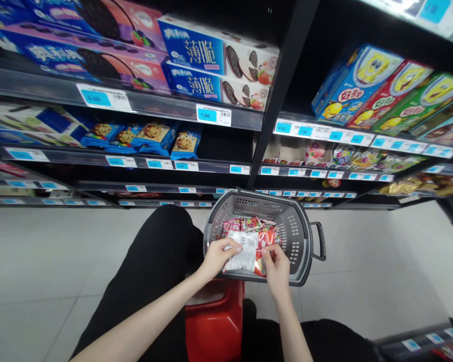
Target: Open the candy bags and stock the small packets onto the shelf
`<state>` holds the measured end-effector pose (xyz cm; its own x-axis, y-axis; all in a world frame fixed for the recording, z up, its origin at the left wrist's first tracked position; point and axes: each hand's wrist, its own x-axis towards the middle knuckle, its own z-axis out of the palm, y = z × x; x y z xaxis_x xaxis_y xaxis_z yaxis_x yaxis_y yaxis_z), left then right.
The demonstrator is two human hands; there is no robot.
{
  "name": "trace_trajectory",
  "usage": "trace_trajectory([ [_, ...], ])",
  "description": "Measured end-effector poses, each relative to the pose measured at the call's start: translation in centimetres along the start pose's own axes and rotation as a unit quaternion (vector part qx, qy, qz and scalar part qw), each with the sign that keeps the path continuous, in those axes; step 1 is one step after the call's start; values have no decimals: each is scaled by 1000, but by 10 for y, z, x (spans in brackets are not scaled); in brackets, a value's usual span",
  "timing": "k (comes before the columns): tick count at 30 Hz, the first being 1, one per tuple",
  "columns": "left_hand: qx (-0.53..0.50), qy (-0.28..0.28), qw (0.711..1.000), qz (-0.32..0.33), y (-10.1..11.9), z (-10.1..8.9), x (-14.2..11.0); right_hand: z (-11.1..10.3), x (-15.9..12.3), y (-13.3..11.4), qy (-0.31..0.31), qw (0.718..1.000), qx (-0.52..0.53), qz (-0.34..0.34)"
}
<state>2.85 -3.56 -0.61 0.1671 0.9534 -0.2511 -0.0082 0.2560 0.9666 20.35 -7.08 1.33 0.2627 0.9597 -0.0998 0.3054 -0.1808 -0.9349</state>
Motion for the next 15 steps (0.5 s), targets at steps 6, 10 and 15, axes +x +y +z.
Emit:
trace_trajectory([
  [6,-24,11,999,28,-1,-2,2,8,3,2,33,999,18,14],
  [10,-165,-36,985,-25,-6,-3,5,-2,12,7,-2,997,77,14],
  [15,-333,-112,927,-130,-10,0,3,-17,17,9,-66,977,192,70],
])
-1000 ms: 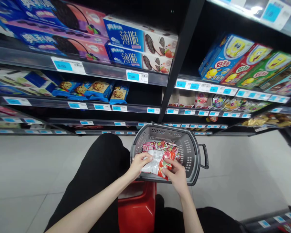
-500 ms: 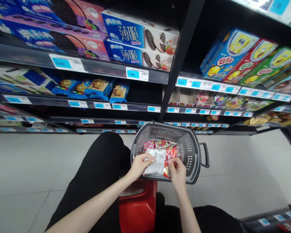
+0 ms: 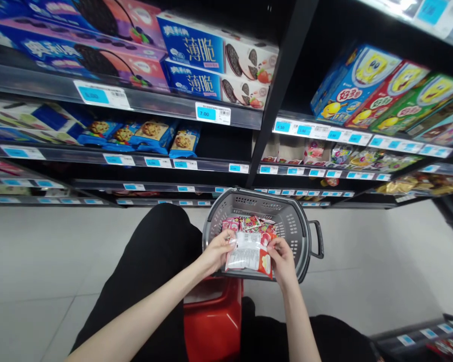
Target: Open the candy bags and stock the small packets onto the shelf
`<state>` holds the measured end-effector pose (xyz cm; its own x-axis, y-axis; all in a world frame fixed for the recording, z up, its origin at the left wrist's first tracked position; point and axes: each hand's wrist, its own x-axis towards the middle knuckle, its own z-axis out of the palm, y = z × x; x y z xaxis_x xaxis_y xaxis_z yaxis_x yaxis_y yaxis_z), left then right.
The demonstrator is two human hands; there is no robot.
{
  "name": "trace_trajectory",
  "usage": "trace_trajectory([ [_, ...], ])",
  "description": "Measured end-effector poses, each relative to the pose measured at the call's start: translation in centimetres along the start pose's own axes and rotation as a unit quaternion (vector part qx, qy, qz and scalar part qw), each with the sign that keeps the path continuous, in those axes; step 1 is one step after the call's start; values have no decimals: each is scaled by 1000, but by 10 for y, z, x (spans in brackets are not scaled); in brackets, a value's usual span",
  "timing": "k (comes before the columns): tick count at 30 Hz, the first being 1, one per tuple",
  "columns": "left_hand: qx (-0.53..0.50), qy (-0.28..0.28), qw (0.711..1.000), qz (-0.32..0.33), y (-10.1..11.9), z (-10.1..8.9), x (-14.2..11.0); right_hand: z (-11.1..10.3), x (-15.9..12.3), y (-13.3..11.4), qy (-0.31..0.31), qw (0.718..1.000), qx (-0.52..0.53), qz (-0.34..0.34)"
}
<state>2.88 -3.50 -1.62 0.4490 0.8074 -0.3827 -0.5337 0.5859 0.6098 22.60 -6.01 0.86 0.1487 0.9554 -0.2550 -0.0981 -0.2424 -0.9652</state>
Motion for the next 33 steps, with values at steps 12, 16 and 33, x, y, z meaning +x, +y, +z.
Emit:
trace_trajectory([
  [12,-80,-64,990,-99,6,4,-6,-9,0,3,73,994,70,45],
  [16,85,11,988,-129,-5,5,-3,-11,3,9,195,974,-115,-16],
  [33,781,-165,591,-116,-25,6,-35,80,78,114,-264,771,-576,-55],
])
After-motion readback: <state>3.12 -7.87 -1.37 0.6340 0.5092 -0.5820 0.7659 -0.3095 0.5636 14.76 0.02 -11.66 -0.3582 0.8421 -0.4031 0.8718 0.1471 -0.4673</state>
